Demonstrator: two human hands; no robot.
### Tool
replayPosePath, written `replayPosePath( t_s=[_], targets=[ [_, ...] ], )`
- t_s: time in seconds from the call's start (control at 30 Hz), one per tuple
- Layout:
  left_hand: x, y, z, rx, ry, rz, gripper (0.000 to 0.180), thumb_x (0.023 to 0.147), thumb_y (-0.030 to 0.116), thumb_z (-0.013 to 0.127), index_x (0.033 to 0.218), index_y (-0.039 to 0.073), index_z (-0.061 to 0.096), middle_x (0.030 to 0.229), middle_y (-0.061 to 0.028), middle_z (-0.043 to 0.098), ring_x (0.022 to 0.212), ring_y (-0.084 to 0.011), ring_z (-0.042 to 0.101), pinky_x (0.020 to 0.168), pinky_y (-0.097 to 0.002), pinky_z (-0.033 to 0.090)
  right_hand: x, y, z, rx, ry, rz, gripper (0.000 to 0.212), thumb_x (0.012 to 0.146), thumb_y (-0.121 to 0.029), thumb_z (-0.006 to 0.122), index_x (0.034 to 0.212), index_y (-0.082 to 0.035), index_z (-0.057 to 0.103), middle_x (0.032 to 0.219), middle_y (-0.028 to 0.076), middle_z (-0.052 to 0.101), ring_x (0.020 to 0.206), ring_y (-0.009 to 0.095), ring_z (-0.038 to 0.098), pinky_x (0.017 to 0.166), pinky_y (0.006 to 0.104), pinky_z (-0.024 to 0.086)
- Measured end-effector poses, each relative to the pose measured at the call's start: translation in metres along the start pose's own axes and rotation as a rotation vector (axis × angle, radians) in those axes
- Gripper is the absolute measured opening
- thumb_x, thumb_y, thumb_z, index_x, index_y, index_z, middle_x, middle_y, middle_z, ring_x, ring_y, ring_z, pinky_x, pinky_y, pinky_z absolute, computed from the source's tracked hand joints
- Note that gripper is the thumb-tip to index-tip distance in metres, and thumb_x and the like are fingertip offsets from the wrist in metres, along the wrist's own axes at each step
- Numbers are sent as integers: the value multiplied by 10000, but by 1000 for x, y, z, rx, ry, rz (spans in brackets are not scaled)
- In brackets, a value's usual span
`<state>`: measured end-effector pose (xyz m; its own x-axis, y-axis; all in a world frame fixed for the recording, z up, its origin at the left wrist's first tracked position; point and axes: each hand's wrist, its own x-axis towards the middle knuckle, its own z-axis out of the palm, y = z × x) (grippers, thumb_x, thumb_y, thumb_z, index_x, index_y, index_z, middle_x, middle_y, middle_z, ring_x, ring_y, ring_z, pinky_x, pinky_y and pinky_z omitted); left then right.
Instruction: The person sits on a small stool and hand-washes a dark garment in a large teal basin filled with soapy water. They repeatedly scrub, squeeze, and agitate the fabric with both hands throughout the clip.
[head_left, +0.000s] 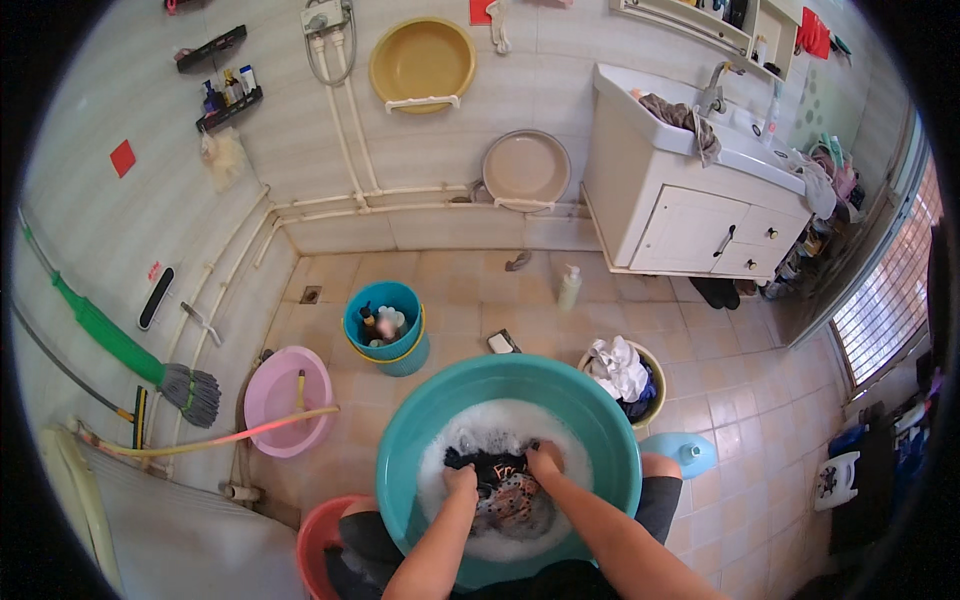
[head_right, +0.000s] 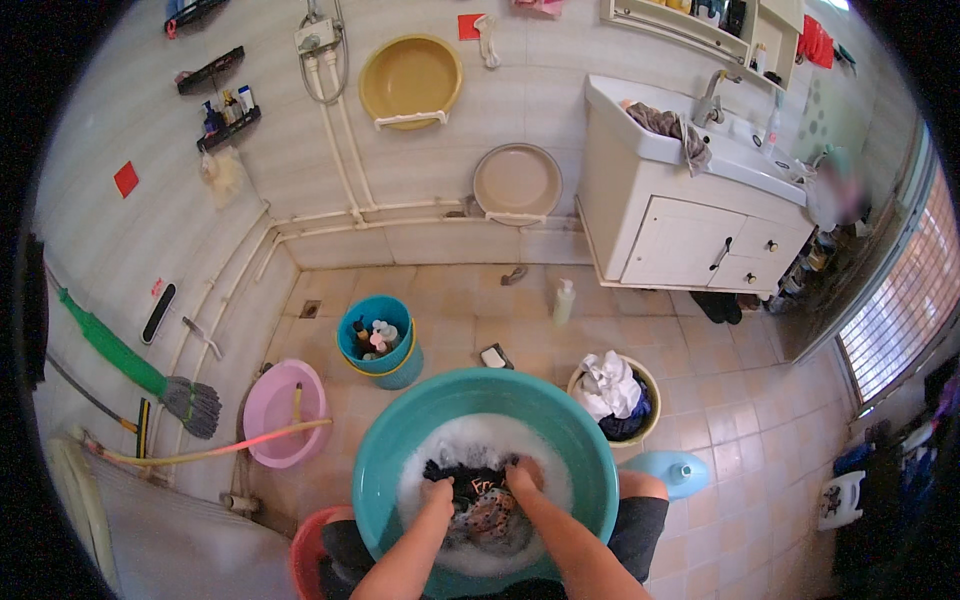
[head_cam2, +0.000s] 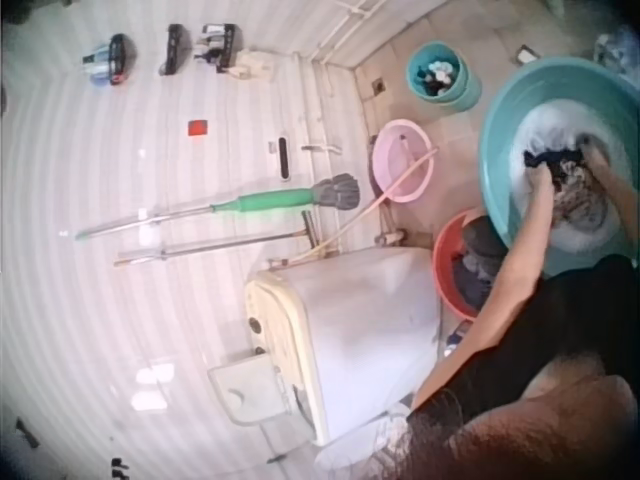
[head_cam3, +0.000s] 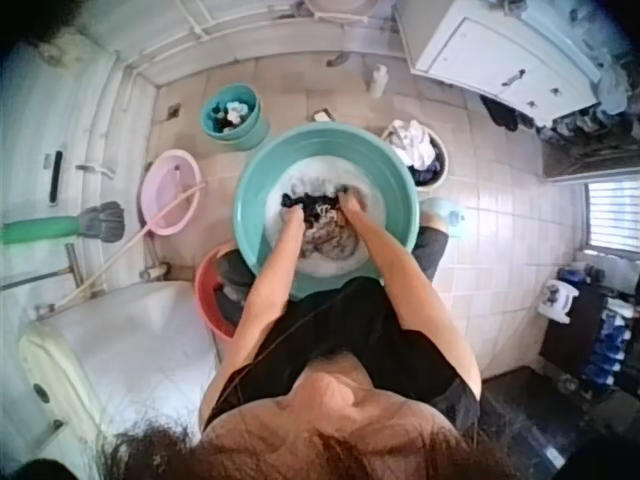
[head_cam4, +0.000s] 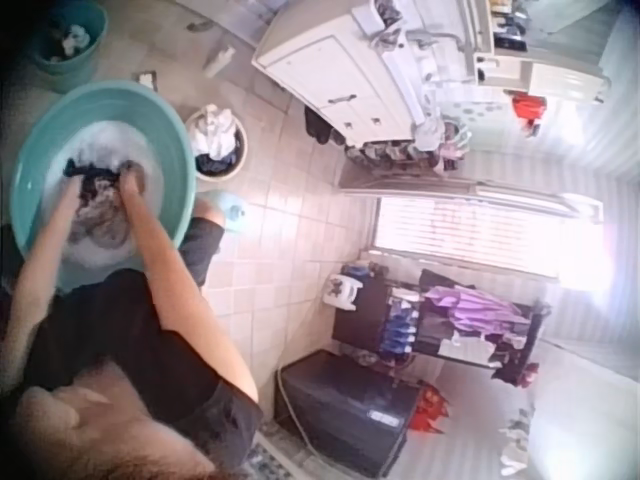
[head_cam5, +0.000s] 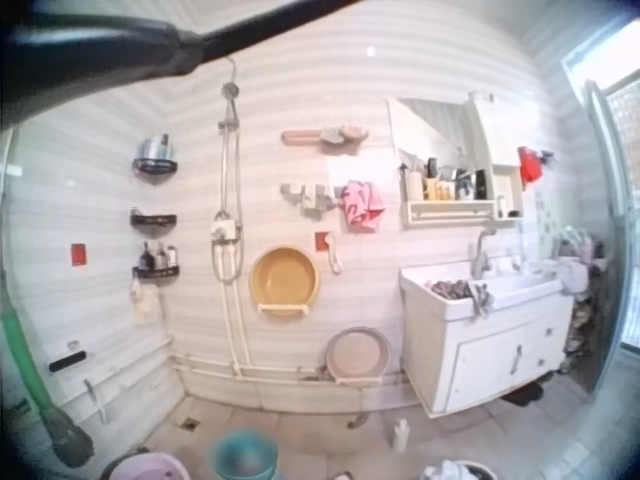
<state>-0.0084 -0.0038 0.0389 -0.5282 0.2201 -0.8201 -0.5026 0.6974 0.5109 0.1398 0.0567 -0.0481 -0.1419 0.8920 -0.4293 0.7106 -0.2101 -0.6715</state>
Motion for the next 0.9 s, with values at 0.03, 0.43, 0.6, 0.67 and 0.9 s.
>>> replayPosePath(
  t_s=[0.03, 0.43, 0.6, 0.67, 0.9],
  targets=[
    [17, -12, 3, -13, -19, 14, 659, 783, 142, 607, 1297, 6, 218, 1349, -197, 178, 1124, -326, 382, 893, -416, 381, -3, -12, -3, 170, -15, 130, 417, 801, -335, 542, 1051, -2, 530, 833, 158, 589, 764, 267, 564, 671, 368, 448],
    [26, -34, 13, -386, -493, 140, 529, 772, 401, 572, 1073, -21, 467, 1009, -101, 524, 953, -211, 482, 779, -344, 404, -70, -113, -17, -165, 64, -208, 479, 776, -454, 491, 923, -11, 600, 844, 222, 588, 791, 369, 566, 707, 422, 448],
    [-6, 1, 5, -199, -270, 374, 538, 734, 372, 632, 1030, -52, 485, 975, -129, 535, 842, -227, 523, 671, -356, 416, -22, -54, -37, 319, 157, 24, 477, 760, -392, 569, 1031, 1, 560, 967, 172, 588, 929, 299, 545, 800, 359, 403],
    [-22, 14, -8, 9, -117, 421, 496, 741, 373, 627, 969, -52, 515, 938, -138, 547, 810, -239, 525, 657, -372, 407, -30, -65, -62, 575, 71, 97, 421, 747, -354, 605, 975, -1, 584, 914, 105, 607, 902, 221, 548, 788, 321, 397],
    [-12, 17, -17, 477, -108, 663, 733, 717, 227, 622, 1285, -19, 229, 1349, -206, 172, 1235, -336, 211, 996, -363, 219, -55, -103, -97, 881, -416, 45, 212, 765, -200, 597, 907, -43, 604, 820, 20, 598, 773, 101, 540, 701, 240, 410]
  ],
)
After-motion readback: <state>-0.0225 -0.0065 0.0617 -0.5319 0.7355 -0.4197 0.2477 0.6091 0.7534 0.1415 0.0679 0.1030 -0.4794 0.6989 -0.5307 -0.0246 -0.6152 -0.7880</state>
